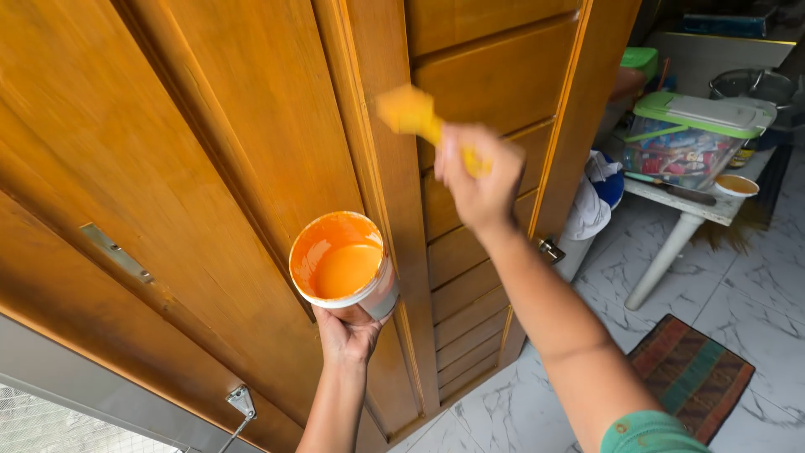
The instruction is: The person paints a wooden door with orange paint using a yellow brush. They hold a paint container in their left hand and apply the paint to the door's surface and edges with their right hand.
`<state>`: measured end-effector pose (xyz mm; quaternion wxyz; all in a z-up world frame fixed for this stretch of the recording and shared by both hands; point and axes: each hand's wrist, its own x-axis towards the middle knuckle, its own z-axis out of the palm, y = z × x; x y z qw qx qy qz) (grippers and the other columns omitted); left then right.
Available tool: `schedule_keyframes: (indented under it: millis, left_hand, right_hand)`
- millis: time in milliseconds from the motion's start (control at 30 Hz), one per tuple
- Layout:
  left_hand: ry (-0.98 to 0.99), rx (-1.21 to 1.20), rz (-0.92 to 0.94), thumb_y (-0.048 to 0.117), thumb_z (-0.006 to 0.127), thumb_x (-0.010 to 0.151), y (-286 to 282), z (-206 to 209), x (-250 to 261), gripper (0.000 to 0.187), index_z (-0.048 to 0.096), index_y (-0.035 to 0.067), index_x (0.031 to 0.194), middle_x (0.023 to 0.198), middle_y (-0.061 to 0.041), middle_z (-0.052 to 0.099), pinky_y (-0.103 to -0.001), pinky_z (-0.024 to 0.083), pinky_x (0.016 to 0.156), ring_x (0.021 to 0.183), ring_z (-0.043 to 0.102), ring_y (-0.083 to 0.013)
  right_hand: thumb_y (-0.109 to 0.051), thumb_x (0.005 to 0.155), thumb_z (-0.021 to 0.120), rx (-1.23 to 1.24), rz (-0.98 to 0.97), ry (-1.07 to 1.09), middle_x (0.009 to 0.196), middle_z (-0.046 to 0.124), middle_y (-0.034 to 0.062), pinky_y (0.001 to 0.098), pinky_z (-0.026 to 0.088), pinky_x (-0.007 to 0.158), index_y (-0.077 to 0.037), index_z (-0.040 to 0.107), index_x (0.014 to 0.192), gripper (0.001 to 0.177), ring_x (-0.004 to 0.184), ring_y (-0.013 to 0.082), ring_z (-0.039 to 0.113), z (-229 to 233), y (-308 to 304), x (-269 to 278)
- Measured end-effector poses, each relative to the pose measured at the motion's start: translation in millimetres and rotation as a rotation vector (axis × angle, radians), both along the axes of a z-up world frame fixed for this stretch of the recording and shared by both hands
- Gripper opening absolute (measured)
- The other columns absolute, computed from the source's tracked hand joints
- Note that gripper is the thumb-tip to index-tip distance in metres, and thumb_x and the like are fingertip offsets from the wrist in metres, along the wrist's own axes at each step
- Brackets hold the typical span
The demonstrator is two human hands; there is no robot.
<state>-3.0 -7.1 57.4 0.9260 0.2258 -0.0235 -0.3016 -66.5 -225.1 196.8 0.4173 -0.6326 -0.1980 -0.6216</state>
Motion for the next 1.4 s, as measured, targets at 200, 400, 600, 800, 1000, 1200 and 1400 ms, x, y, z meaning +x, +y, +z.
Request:
schedule_keyframes:
  millis: [200, 400, 600, 800, 1000, 1200, 1400]
  left_hand:
    - [0.027, 0.014, 0.048, 0.071, 0.041, 0.089, 1, 32, 2, 0.071, 0.049, 0.028, 0.145, 0.15, -0.002, 0.056, -0.065, 0.047, 0.101, 0.135, 0.054, -0.0307]
    - [0.021, 0.005, 0.084, 0.075, 0.041, 0.087, 14, 25, 15, 0.074, 0.05, 0.029, 0.145, 0.153, -0.002, 0.053, -0.066, 0.045, 0.102, 0.138, 0.051, -0.0313]
    - [-0.082, -0.03, 0.07, 0.073, 0.043, 0.087, 24, 12, 30, 0.073, 0.047, 0.03, 0.146, 0.155, -0.002, 0.05, -0.066, 0.041, 0.1, 0.14, 0.047, -0.0326]
    - [-0.122, -0.098, 0.031, 0.069, 0.045, 0.09, 20, 4, 24, 0.075, 0.043, 0.025, 0.152, 0.16, -0.004, 0.046, -0.068, 0.04, 0.109, 0.145, 0.046, -0.0332]
    - [-0.161, -0.208, 0.03, 0.064, 0.055, 0.09, 25, -10, 14, 0.079, 0.039, 0.021, 0.155, 0.16, -0.005, 0.046, -0.068, 0.039, 0.113, 0.147, 0.045, -0.0325]
    - [-0.395, -0.236, -0.007, 0.056, 0.077, 0.087, 36, -35, 6, 0.088, 0.037, 0.018, 0.157, 0.159, -0.009, 0.046, -0.062, 0.044, 0.111, 0.145, 0.045, -0.0328]
    - [-0.468, -0.161, 0.032, 0.029, 0.096, 0.076, 39, -56, 1, 0.097, 0.038, 0.015, 0.152, 0.147, -0.005, 0.055, -0.051, 0.049, 0.113, 0.137, 0.054, -0.027]
  right_hand:
    - [-0.003, 0.103, 0.068, -0.092, -0.132, -0.115, 0.081, 0.07, 0.0085, 0.0282, 0.055, 0.061, 0.002, 0.071, 0.11, 0.009, 0.066, 0.0165, 0.07, 112, 0, 47]
    - [0.0, 0.096, 0.07, -0.269, -0.369, 0.002, 0.094, 0.07, 0.0174, 0.0374, 0.058, 0.074, 0.002, 0.066, 0.103, 0.009, 0.084, 0.0332, 0.072, -16, 27, 38]
    - [-0.002, 0.093, 0.071, -0.219, -0.351, 0.097, 0.09, 0.071, 0.0175, 0.0354, 0.057, 0.073, 0.002, 0.069, 0.1, 0.009, 0.081, 0.0313, 0.072, -54, 35, 8]
    - [0.0, 0.111, 0.066, -0.118, -0.086, -0.059, 0.095, 0.069, 0.0103, 0.0292, 0.056, 0.065, 0.003, 0.068, 0.118, 0.008, 0.073, 0.0175, 0.071, 15, -3, 28]
    - [0.001, 0.099, 0.069, -0.252, -0.279, 0.083, 0.097, 0.071, 0.0172, 0.035, 0.057, 0.08, 0.002, 0.068, 0.11, 0.011, 0.088, 0.0294, 0.073, -76, 11, 34]
    - [0.0, 0.096, 0.07, -0.106, -0.209, 0.334, 0.091, 0.072, 0.0161, 0.0313, 0.056, 0.073, 0.005, 0.07, 0.106, 0.01, 0.081, 0.0235, 0.072, -149, 24, 8]
    - [-0.001, 0.11, 0.06, 0.038, 0.041, 0.124, 0.091, 0.068, 0.0097, 0.0268, 0.057, 0.066, 0.001, 0.065, 0.123, 0.014, 0.072, 0.0148, 0.067, -110, -1, 1]
